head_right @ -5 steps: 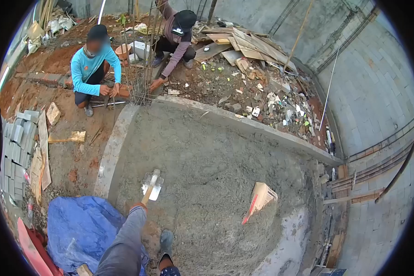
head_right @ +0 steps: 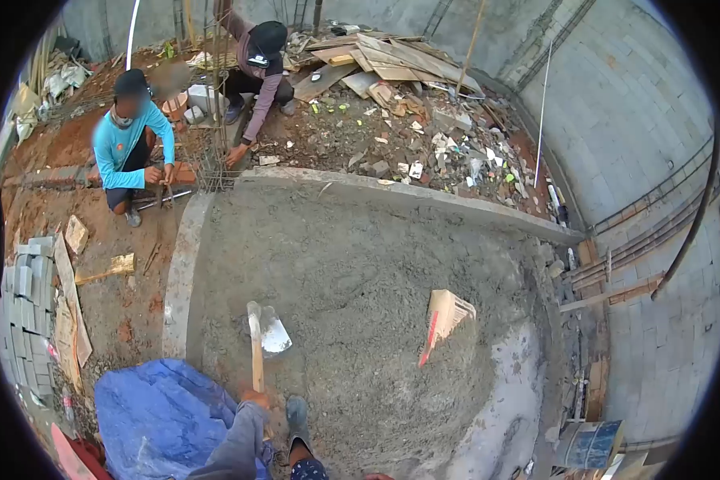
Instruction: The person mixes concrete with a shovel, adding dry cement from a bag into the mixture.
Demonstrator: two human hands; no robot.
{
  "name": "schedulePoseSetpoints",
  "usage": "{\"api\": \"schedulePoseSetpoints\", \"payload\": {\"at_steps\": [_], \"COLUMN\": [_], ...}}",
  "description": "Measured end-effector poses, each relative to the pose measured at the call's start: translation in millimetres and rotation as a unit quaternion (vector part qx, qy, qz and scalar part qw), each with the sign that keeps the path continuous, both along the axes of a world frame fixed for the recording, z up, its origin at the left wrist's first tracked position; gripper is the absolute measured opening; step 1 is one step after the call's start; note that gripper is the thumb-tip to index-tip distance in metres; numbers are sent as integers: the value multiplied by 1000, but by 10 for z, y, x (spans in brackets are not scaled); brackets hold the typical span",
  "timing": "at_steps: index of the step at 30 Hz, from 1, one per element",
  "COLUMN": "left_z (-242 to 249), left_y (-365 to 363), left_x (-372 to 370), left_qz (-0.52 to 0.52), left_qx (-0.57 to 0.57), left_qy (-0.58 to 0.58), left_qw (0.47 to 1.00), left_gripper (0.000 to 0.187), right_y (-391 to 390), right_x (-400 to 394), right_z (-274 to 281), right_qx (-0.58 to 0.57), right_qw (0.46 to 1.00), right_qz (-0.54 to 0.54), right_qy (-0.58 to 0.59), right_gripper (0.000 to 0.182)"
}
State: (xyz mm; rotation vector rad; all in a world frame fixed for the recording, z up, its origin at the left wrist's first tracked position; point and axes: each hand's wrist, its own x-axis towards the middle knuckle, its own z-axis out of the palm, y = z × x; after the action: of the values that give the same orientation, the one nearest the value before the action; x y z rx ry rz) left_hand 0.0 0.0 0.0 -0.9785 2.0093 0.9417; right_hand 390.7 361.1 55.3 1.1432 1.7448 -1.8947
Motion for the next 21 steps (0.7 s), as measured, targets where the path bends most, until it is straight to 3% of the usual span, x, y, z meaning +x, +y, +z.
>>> {"api": "schedulePoseSetpoints", "payload": {"at_steps": [1,2,3,4,5,6,8,11,17,21], "left_z": [-70,639,837,963,1128,1325,1573,1626,1577,1329], "left_y": [194,542,831,1036,1255,1452,1828,2447,3918,5170], "left_x": [440,487,743,1017,1186,1303,1457,1722,2317,2839], "left_qz": [52,81,134,192,182,175,193,146,129,123], "left_qx": [76,93,128,162,166,169,237,274,356,421], "left_qy": [-33,-53,-12,29,34,40,16,-9,-24,6], "left_qw": [995,991,983,968,969,969,952,951,925,899], "left_gripper": [29,31,34,38,39,41,40,41,41,37], "right_y": [-13,-74,-161,-298,-446,-581,-759,-452,969,2181], "right_x": [-207,-527,-911,-837,-806,-779,-728,-894,-298,929], "right_z": [209,548,964,744,586,431,388,490,754,847], "right_qx": [2,4,8,-185,-346,-503,-330,-175,53,282], "right_qw": [999,995,989,983,923,809,928,981,996,931], "right_qz": [50,99,147,0,-165,-301,-167,-78,58,193], "right_qy": [8,18,31,13,-23,-42,51,36,52,128], "right_gripper": [31,40,50,41,33,27,30,33,38,42]}}
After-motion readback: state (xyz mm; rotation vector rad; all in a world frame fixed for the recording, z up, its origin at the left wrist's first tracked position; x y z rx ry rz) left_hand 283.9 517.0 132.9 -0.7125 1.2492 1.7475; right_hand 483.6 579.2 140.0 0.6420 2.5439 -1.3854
